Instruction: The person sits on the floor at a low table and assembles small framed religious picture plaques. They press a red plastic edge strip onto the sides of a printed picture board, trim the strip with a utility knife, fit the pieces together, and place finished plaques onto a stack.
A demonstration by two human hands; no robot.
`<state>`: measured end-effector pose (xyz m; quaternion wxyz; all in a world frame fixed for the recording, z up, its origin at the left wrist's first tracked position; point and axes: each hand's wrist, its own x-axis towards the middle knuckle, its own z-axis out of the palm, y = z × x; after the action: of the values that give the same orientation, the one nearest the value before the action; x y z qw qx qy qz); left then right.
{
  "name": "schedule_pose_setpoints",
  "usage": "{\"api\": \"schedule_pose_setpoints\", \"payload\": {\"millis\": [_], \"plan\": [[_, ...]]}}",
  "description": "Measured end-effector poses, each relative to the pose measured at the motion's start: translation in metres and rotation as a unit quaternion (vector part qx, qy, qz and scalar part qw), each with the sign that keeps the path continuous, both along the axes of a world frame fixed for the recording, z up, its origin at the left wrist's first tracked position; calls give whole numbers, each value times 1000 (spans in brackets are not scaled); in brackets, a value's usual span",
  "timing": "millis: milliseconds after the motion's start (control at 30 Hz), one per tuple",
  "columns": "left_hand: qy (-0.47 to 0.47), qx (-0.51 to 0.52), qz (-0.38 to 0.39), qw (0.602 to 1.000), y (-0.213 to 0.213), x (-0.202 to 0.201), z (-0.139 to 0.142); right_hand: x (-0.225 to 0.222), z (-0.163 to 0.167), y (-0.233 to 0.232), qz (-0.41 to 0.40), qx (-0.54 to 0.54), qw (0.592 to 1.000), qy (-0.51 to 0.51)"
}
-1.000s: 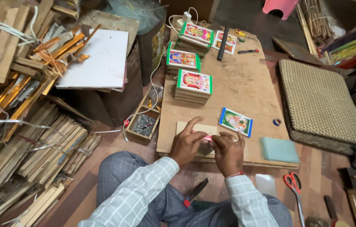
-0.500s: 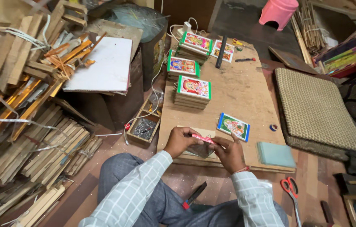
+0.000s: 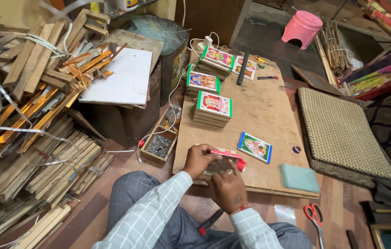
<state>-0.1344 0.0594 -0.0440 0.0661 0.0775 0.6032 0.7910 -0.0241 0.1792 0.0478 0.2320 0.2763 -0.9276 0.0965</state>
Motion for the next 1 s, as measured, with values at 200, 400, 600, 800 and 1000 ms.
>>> {"api": "schedule_pose_setpoints", "payload": {"millis": [200,400,600,800,1000], "plan": [[39,-57,-8,998,0,8,1,-13,-3,-6,-7,17,1000,-21],[127,-162,-49,977,-4,9,28,-8,-6,-7,-38,45,995,-80],[172,-209,-73,960,-10,16,47,-12,-3,-11,-19,46,998,-45],[169,-166,-113,965,-17,19,50,-17,-1,-11,-70,121,973,-182],[155,-139,-150,966,-21,19,53,-16,5,-17,-47,191,960,-199]]}}
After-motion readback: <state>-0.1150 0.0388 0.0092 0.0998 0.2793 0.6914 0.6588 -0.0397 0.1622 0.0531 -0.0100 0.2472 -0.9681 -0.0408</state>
